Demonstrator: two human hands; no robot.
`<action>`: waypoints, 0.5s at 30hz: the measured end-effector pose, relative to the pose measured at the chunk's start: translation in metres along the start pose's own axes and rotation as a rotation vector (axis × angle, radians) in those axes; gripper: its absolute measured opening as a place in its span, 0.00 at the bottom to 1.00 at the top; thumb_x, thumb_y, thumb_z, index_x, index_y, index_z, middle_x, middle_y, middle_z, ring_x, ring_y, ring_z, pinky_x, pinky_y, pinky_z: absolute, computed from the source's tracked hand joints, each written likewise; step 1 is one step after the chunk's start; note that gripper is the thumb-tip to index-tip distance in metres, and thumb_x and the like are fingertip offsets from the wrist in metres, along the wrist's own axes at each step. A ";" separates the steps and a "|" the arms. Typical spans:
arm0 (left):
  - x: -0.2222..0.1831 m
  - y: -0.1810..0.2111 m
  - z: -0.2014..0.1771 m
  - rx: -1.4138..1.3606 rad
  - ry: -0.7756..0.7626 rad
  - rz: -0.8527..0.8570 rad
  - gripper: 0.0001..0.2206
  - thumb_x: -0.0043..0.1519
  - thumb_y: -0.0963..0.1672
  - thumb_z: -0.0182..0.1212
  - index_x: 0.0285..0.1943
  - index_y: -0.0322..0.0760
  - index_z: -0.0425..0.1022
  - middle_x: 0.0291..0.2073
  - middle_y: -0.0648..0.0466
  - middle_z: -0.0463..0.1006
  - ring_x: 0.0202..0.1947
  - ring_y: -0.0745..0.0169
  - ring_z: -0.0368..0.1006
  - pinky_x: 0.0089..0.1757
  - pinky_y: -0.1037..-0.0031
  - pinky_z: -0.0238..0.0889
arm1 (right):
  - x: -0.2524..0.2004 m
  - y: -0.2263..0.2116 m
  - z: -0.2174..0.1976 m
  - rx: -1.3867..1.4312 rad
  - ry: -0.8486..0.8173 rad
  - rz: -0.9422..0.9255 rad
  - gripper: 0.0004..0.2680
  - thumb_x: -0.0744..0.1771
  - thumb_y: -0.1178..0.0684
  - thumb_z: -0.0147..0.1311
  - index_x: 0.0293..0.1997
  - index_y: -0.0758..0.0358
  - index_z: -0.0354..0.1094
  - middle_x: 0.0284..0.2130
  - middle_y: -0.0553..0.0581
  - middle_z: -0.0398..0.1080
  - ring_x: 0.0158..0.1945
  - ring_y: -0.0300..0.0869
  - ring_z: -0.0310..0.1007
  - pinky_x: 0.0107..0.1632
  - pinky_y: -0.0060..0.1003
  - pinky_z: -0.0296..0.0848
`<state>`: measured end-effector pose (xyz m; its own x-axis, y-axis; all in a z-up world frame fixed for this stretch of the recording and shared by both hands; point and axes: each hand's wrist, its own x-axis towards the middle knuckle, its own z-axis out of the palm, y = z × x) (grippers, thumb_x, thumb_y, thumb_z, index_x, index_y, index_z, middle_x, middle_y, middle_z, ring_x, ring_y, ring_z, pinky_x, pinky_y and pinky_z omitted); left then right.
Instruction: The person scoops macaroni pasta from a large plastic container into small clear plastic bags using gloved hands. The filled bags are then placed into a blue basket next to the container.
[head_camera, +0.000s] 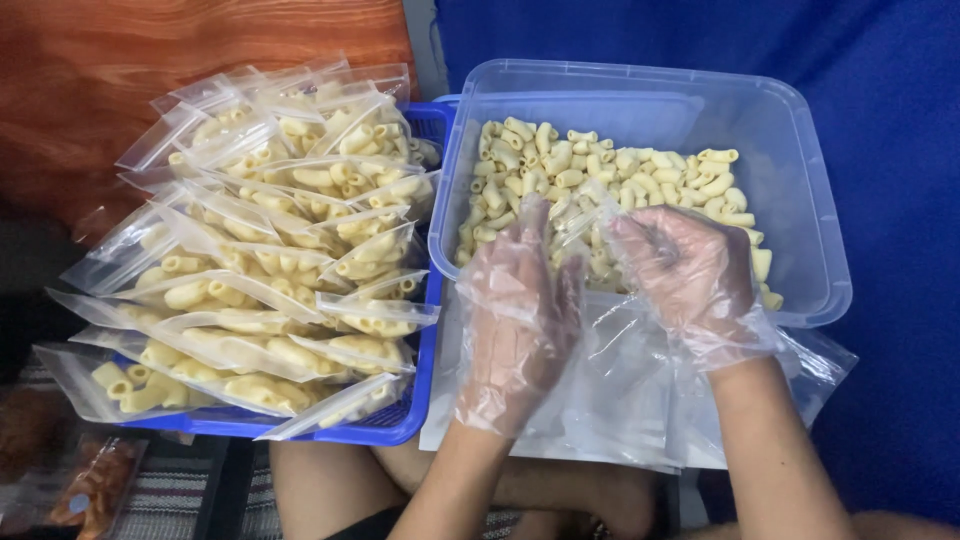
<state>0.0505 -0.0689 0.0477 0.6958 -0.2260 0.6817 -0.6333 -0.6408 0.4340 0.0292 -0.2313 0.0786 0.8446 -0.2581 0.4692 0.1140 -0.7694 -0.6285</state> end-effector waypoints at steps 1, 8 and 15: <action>0.007 -0.001 0.002 -0.039 -0.038 -0.032 0.23 0.74 0.48 0.51 0.73 0.38 0.49 0.58 0.40 0.72 0.51 0.44 0.72 0.52 0.51 0.66 | 0.001 0.002 0.001 0.031 -0.002 0.061 0.04 0.70 0.51 0.63 0.40 0.58 0.79 0.27 0.53 0.77 0.32 0.39 0.75 0.35 0.36 0.72; 0.053 -0.024 0.030 -0.214 -0.296 -0.238 0.17 0.63 0.47 0.64 0.63 0.55 0.76 0.48 0.51 0.83 0.56 0.52 0.77 0.53 0.58 0.73 | 0.018 0.017 -0.005 0.048 0.041 0.163 0.07 0.71 0.46 0.64 0.46 0.55 0.79 0.30 0.59 0.76 0.35 0.50 0.77 0.39 0.46 0.73; 0.094 -0.063 0.164 -1.487 -0.493 -0.393 0.07 0.66 0.44 0.54 0.51 0.50 0.71 0.43 0.57 0.74 0.46 0.65 0.69 0.48 0.71 0.69 | 0.059 0.067 0.004 -0.060 0.120 0.096 0.06 0.74 0.41 0.60 0.46 0.44 0.77 0.33 0.51 0.76 0.39 0.50 0.77 0.43 0.45 0.73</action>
<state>0.2113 -0.1698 -0.0119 0.7357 -0.6179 0.2775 0.0545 0.4624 0.8850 0.0883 -0.2959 0.0615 0.7809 -0.3972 0.4821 0.0013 -0.7708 -0.6371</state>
